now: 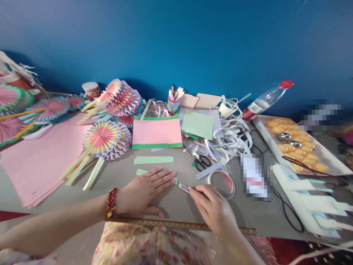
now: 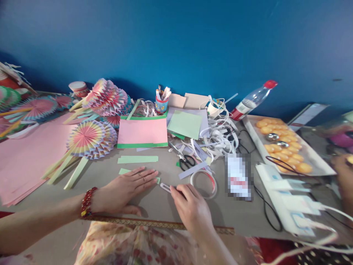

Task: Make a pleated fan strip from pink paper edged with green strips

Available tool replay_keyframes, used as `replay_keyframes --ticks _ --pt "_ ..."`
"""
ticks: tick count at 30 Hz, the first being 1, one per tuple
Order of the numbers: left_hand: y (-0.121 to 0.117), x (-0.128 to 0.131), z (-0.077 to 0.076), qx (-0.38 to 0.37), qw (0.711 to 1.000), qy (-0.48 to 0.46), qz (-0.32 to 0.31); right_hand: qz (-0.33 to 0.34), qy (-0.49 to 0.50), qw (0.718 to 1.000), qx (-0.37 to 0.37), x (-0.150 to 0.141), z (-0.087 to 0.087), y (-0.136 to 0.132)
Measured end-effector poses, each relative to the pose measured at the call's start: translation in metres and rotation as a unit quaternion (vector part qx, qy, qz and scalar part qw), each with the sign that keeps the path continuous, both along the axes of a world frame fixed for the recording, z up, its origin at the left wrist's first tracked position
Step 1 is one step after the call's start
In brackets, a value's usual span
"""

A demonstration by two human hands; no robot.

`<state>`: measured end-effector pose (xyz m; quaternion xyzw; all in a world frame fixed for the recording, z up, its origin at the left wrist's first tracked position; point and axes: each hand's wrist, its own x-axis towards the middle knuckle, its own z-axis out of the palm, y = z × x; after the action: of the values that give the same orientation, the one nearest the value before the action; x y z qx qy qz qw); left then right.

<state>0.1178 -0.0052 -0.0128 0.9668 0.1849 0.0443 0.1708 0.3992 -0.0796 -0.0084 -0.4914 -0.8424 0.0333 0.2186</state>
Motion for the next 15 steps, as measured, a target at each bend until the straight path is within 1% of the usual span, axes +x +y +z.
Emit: replay_keyframes --ticks 6,15 --pt "-0.001 0.000 0.000 0.009 1.000 -0.007 -0.002 -0.010 0.005 1.000 0.009 -0.005 -0.001 -0.004" --pt "-0.001 -0.001 0.000 0.010 1.000 -0.002 -0.002 -0.031 -0.005 0.999 0.035 -0.024 0.000 -0.008"
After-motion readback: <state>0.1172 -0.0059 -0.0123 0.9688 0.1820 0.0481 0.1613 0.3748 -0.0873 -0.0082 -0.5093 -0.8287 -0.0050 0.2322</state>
